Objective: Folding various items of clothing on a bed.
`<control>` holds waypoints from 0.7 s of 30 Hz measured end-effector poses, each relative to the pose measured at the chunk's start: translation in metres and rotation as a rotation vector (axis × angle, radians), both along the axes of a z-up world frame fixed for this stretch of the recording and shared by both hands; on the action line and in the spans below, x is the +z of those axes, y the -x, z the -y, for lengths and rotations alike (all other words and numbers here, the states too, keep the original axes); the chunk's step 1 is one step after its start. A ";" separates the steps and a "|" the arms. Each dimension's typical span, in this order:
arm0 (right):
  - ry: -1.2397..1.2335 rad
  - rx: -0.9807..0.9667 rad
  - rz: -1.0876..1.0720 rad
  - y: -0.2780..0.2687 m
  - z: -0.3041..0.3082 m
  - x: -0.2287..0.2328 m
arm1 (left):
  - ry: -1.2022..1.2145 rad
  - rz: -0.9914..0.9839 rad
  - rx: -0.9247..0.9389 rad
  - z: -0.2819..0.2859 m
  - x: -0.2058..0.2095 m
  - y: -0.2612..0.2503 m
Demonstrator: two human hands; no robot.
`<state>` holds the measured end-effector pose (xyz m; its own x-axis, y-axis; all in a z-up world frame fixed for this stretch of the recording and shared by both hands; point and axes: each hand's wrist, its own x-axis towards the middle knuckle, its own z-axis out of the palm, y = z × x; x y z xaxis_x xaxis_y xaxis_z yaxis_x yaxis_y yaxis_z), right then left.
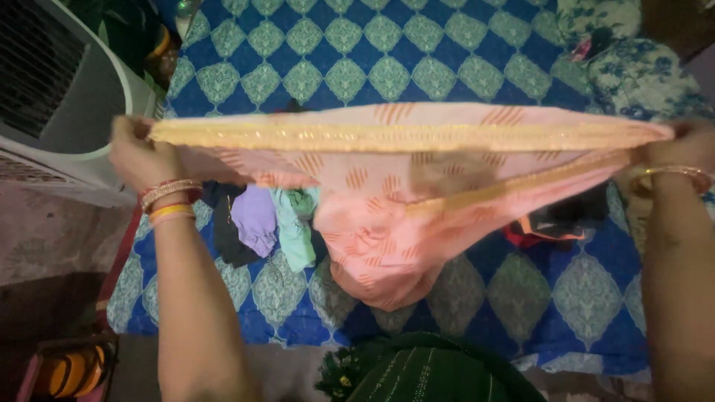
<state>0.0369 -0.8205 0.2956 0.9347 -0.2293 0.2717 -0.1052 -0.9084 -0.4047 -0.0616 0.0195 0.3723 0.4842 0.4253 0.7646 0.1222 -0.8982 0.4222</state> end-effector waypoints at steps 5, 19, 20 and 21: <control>0.020 -0.045 -0.407 0.005 -0.028 -0.071 | 0.236 -0.226 -0.269 0.037 -0.063 -0.030; -0.335 0.713 -0.302 0.048 -0.340 -0.060 | 0.190 -0.750 -0.880 0.274 -0.054 -0.015; -0.886 0.674 -0.434 0.036 -0.326 -0.084 | 0.150 -0.710 -0.959 0.267 -0.059 -0.017; -1.437 0.591 -0.553 0.024 -0.311 -0.108 | 0.110 -0.670 -1.038 0.259 -0.064 -0.020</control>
<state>0.0130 -0.5094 0.1880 0.8839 0.4177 -0.2105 -0.3112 0.1893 -0.9313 -0.0418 -0.2396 0.3086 0.9117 -0.3461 0.2216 -0.4047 -0.6627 0.6301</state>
